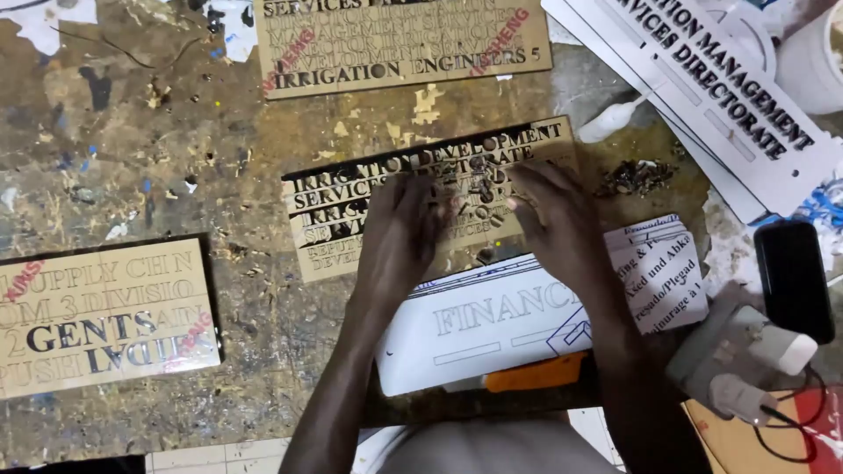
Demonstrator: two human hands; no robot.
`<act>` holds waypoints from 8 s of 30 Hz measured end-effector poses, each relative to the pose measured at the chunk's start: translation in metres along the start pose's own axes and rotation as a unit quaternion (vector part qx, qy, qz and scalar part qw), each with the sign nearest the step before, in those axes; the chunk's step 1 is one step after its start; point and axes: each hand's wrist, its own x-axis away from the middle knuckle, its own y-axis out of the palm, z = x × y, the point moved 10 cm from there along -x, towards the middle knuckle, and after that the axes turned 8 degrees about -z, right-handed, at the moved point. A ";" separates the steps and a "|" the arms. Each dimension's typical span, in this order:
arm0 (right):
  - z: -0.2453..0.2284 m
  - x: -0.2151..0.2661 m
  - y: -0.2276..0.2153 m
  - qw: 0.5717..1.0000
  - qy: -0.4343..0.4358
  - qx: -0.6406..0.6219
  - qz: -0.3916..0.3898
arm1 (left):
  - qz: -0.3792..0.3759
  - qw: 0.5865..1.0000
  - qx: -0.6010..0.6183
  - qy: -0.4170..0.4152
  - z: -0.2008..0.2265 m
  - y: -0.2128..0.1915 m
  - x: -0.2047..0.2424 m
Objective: The person is weeding vinyl stencils and carefully aligning them on sign boards using a ruler on a production table.
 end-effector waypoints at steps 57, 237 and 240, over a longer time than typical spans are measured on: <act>-0.151 -0.108 0.185 0.947 -0.203 -0.138 -0.207 | 0.353 0.795 0.452 -0.197 -0.119 -0.125 0.106; -0.131 -0.091 0.161 0.983 -0.088 -0.071 -0.146 | 0.216 0.916 0.290 -0.176 -0.124 -0.108 0.094; -0.134 -0.089 0.163 0.981 -0.105 -0.046 -0.158 | 0.229 0.917 0.288 -0.152 -0.123 -0.109 0.093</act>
